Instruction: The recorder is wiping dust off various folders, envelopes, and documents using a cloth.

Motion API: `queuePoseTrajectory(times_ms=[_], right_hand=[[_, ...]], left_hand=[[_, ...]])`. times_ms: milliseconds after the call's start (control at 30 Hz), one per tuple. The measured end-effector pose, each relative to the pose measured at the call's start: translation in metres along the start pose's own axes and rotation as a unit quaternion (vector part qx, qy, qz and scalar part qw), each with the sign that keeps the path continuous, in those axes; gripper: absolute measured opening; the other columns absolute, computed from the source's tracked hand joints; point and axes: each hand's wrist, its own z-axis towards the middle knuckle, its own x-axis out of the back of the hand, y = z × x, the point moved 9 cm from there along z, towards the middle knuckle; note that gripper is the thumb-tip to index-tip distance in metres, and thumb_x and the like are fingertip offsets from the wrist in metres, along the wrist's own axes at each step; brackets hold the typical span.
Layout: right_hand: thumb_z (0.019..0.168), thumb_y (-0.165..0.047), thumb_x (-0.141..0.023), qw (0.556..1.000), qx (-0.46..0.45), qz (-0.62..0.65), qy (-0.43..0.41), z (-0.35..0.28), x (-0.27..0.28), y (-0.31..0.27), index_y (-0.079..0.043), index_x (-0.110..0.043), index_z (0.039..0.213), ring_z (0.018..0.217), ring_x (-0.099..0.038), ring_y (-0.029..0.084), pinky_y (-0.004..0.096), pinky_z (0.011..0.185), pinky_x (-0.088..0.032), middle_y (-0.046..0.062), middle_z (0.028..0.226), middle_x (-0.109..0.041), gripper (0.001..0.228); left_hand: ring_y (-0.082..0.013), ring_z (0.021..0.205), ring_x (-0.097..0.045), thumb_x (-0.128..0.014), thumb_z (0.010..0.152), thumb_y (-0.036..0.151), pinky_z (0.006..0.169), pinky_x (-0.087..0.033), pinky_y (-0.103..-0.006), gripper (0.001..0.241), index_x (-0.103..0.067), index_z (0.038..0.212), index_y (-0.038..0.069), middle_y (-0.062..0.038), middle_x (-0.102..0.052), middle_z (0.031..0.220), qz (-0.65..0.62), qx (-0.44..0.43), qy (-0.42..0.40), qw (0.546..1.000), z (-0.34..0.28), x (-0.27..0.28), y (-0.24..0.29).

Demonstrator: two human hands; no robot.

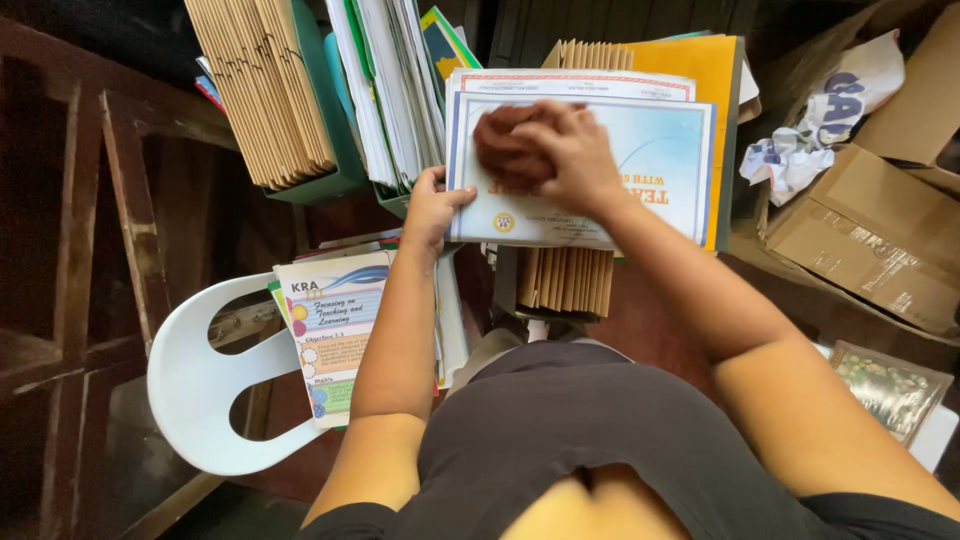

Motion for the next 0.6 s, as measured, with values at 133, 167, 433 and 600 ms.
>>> queuePoseTrajectory(times_ms=[133,167,433,600], right_hand=[[0.074,0.013,-0.065,0.988,-0.149,-0.001,0.040,-0.008,0.021,0.117,-0.021,-0.067,0.121,0.109,-0.051,0.032,0.039,0.095,-0.047,0.008,0.125,-0.061,0.057],[0.076,-0.003,-0.067,0.969,-0.225,-0.060,0.079,-0.025,0.025,0.169,-0.020,-0.066,0.126,0.103,-0.053,0.037,0.046,0.088,-0.048,0.012,0.121,-0.062,0.053],[0.075,0.001,-0.062,0.798,-0.384,0.438,0.155,-0.088,0.021,0.264,-0.015,-0.058,0.130,0.117,-0.068,0.018,0.028,0.103,-0.054,0.003,0.127,-0.070,0.057],[0.076,0.003,-0.068,0.905,-0.274,0.259,0.197,-0.080,0.040,0.237,-0.004,-0.056,0.126,0.103,-0.063,0.026,0.033,0.091,-0.053,0.014,0.118,-0.063,0.052]], left_hand=[[-0.0259,0.088,-0.070,-0.072,0.082,-0.001,0.077,-0.062,-0.0326,0.057,-0.050,0.134,-0.005,-0.020,-0.065,0.108,0.002,0.004,0.005,1.000,-0.002,0.001,-0.001],[-0.0272,0.090,-0.071,-0.072,0.082,-0.001,0.077,-0.063,-0.0331,0.059,-0.049,0.136,-0.005,-0.021,-0.066,0.110,-0.004,0.005,0.007,1.000,-0.004,0.001,-0.001],[-0.0267,0.098,-0.068,-0.070,0.085,0.004,0.085,-0.059,-0.0300,0.056,-0.053,0.136,-0.009,-0.025,-0.064,0.118,-0.100,-0.005,0.000,0.995,-0.030,0.005,-0.003],[-0.0214,0.093,-0.068,-0.069,0.088,0.011,0.071,-0.056,-0.0272,0.048,-0.059,0.133,-0.004,-0.017,-0.067,0.116,-0.129,0.011,0.022,0.991,-0.042,0.011,-0.010]])
